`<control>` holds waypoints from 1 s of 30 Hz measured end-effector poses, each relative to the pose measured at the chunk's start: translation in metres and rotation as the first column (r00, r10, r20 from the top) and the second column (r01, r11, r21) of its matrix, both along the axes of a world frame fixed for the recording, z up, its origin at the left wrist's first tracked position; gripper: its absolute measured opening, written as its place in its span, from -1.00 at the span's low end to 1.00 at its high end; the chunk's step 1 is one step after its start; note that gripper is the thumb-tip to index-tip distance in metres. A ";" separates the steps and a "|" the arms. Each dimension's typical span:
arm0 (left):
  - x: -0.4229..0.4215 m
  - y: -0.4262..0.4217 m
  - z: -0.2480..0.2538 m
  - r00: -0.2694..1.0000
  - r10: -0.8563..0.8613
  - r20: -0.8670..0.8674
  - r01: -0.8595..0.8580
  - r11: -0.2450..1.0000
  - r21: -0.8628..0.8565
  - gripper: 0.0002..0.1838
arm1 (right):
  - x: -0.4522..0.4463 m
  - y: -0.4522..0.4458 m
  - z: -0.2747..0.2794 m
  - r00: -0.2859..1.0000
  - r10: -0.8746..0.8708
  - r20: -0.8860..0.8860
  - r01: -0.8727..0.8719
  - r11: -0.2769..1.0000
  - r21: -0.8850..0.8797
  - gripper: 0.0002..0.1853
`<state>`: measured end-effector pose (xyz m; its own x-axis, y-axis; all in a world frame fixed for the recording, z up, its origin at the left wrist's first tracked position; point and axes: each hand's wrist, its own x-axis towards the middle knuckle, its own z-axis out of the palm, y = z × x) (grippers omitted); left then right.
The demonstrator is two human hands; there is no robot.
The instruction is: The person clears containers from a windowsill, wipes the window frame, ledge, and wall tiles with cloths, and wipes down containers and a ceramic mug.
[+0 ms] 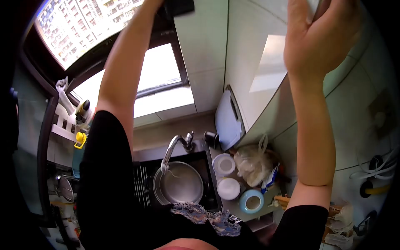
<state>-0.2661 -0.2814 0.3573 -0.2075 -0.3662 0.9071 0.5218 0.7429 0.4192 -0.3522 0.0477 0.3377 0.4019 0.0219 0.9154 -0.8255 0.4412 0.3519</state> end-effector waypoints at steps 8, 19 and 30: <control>-0.016 0.029 -0.329 0.951 0.292 0.101 -0.301 0.949 0.090 -0.03 | 0.014 -0.011 -0.013 1.000 -0.030 0.008 0.031 0.994 -0.107 -0.32; -0.005 0.080 -0.391 0.959 0.130 0.252 -0.262 0.748 0.610 -0.35 | 0.022 -0.002 -0.012 0.994 -0.109 0.027 0.112 0.988 -0.108 -0.32; -0.010 0.046 0.106 0.584 0.712 -0.390 -0.800 0.422 -0.426 -0.29 | 0.045 0.000 -0.010 0.959 0.045 0.279 -0.016 0.994 -0.106 -0.26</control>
